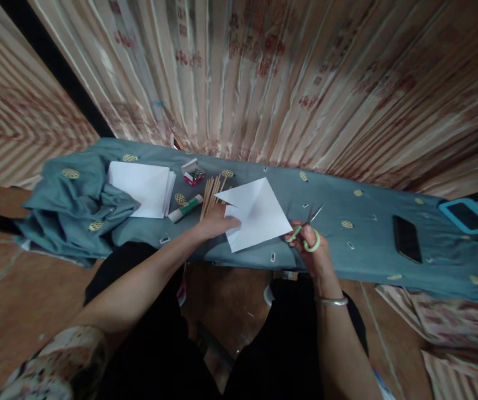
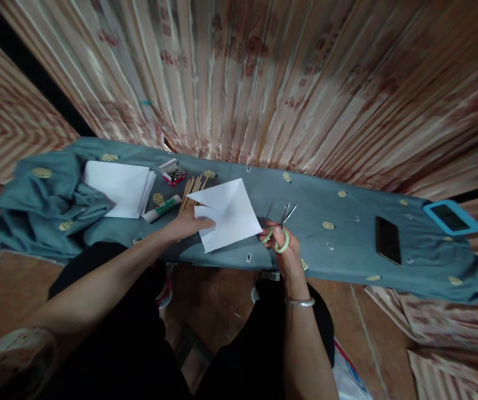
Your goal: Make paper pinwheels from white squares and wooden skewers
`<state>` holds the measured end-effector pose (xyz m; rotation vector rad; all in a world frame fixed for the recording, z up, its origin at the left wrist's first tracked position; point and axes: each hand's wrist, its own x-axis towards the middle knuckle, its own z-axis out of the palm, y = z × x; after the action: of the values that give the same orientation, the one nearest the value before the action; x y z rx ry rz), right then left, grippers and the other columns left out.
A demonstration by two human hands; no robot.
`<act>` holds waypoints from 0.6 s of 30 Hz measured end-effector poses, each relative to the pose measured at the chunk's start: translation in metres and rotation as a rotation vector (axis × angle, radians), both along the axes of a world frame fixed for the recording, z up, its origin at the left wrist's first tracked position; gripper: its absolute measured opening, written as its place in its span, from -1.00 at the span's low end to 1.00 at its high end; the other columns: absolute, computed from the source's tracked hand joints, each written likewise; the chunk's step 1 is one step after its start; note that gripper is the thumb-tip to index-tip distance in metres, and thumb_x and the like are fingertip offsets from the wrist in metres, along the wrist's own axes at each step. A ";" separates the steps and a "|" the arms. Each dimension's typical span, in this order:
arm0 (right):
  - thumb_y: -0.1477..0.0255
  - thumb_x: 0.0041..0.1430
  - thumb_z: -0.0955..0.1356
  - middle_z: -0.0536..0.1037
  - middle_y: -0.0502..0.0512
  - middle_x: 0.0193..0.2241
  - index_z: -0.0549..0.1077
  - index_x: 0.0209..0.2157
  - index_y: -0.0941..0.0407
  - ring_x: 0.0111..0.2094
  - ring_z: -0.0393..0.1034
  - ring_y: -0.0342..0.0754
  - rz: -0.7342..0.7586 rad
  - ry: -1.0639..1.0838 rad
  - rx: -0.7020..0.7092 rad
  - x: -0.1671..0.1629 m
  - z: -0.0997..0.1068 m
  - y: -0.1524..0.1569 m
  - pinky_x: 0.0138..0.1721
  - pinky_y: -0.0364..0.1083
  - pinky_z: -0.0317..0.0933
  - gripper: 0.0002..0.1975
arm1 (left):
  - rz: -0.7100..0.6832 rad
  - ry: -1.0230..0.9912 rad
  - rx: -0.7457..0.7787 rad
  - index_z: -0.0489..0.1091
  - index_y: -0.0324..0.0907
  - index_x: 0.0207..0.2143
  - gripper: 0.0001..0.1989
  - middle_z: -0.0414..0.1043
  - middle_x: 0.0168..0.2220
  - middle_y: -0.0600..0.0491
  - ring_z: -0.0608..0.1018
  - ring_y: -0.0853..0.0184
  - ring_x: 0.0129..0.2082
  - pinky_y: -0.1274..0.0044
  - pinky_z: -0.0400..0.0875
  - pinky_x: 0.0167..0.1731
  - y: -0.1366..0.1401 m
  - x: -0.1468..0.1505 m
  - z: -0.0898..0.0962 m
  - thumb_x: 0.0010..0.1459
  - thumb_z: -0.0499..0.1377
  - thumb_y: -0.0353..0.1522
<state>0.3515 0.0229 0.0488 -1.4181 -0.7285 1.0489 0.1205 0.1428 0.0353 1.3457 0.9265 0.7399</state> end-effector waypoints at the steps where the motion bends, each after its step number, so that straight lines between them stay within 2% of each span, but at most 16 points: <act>1: -0.05 -0.20 0.47 0.58 0.04 -0.44 0.50 -0.27 0.07 -0.45 0.43 -0.07 0.014 0.006 -0.003 0.001 0.000 0.003 -0.47 -0.12 0.25 -0.44 | -0.051 0.026 0.004 0.47 -0.22 -0.49 -0.83 0.48 -0.53 0.10 0.47 0.34 -0.50 0.56 0.35 -0.44 -0.002 0.001 0.000 -0.28 0.24 -0.47; 5: 0.04 -0.25 0.52 0.52 -0.05 -0.49 0.52 -0.30 0.04 -0.52 0.35 -0.12 0.104 -0.022 -0.040 0.000 -0.004 0.010 -0.48 -0.12 0.23 -0.51 | -0.182 0.071 0.058 0.49 -0.21 -0.52 -0.85 0.49 -0.53 0.11 0.47 0.34 -0.49 0.59 0.33 -0.48 -0.010 0.005 0.000 -0.27 0.22 -0.46; 9: 0.21 -0.40 0.59 0.49 -0.11 -0.55 0.52 -0.36 0.05 -0.55 0.30 -0.16 0.094 -0.028 -0.072 -0.006 -0.006 0.011 -0.48 -0.15 0.21 -0.53 | -0.194 0.094 0.055 0.48 -0.21 -0.56 -0.89 0.48 -0.55 0.09 0.49 0.29 -0.46 0.56 0.33 -0.45 -0.011 0.006 -0.001 -0.27 0.24 -0.42; 14: 0.27 -0.42 0.59 0.53 -0.10 -0.55 0.52 -0.39 0.07 -0.56 0.32 -0.15 0.056 0.020 -0.094 -0.011 -0.006 0.012 -0.49 -0.14 0.21 -0.55 | -0.099 -0.086 -0.160 0.51 -0.26 -0.43 -0.73 0.55 -0.43 -0.03 0.55 0.21 -0.37 0.46 0.40 -0.31 -0.009 0.008 0.001 -0.29 0.34 -0.34; 18: 0.32 -0.39 0.58 0.55 -0.11 -0.55 0.50 -0.41 0.09 -0.56 0.35 -0.17 -0.137 0.123 -0.027 -0.015 -0.013 0.017 -0.46 -0.15 0.25 -0.60 | -0.054 -0.316 -0.329 0.50 -0.28 -0.28 -0.56 0.57 -0.32 -0.09 0.57 0.19 -0.27 0.41 0.41 -0.18 -0.011 0.012 0.006 -0.23 0.38 -0.20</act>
<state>0.3368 0.0395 0.0362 -1.3926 -0.5222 1.0318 0.1324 0.1313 0.0411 0.9298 0.7190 0.6990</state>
